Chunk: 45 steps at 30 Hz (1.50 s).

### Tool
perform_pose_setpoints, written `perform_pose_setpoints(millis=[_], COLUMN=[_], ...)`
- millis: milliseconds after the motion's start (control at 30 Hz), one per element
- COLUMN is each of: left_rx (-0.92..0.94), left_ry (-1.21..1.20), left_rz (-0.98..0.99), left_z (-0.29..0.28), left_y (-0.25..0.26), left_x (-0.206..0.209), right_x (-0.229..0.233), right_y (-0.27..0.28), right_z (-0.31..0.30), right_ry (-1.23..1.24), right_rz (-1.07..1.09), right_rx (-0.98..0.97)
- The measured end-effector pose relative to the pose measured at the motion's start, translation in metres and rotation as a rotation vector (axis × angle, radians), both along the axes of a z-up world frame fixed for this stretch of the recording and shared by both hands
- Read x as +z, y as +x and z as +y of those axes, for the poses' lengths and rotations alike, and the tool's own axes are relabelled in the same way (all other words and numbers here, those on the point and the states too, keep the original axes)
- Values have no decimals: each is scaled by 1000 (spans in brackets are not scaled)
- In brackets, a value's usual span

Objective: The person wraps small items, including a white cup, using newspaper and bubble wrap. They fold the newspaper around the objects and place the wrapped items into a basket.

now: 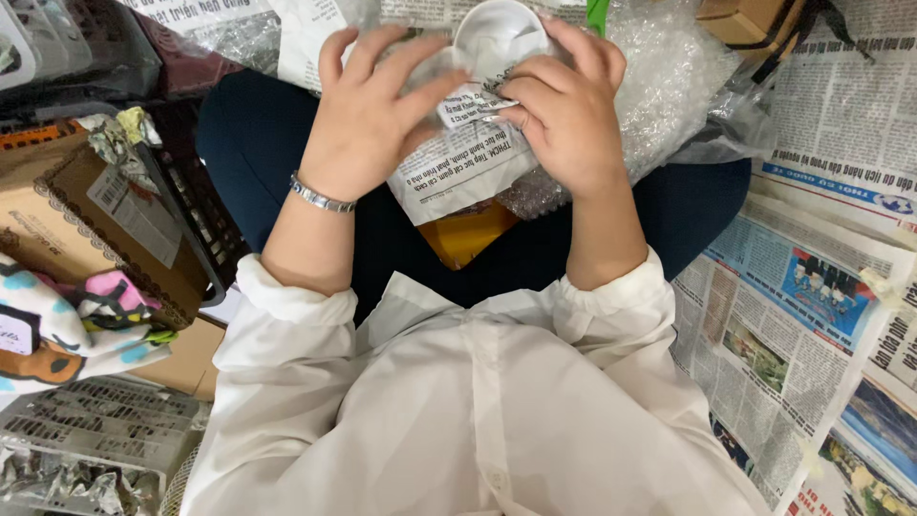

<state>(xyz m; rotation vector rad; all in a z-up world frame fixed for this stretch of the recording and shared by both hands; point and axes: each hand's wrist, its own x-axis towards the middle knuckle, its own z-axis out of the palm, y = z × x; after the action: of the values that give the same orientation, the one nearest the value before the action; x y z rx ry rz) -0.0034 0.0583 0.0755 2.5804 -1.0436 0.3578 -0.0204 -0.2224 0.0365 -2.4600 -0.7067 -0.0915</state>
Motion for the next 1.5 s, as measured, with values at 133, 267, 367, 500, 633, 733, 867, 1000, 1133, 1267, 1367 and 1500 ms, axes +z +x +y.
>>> perform_pose_setpoints(millis=[133,267,367,500,633,733,867,1000,1133,1267,1367,1500], left_rx=[97,116,65,-39,-140,-144,-129,-85,90,166,213,234], left_ry=[-242,-219,-330,-467,-558,-616,-635,-652,-585,-594,-588,-581], left_rz=[363,445,463,436,408,317,340,399,200,213,303,303], left_z=[2,4,12,15,8,-6,-21,-38,-54,-58,-55,-54], left_y=[3,1,0,2,3,5,19,33,39,43,40,38], left_x=[-14,-24,-28,-26,-20,-19,-27,-38,-51,-61,-69,-77], right_x=[-2,-7,-9,-5,-3,-2,5,12,8,-5,-9,-7], right_y=[0,0,1,0,-1,0,3,5,4,2,0,0], right_z=[-1,-3,-3,-5,-1,2,1,3,12,25,28,25], right_ry=[11,25,56,51,40,-1,-37,-37,-9,7,148,-35], right_rz=[43,55,66,83,55,57,82,144,117,73,83,-5], right_rx=[-5,-11,-9,-25,10,41,114,150,40,-94,-151,-44])
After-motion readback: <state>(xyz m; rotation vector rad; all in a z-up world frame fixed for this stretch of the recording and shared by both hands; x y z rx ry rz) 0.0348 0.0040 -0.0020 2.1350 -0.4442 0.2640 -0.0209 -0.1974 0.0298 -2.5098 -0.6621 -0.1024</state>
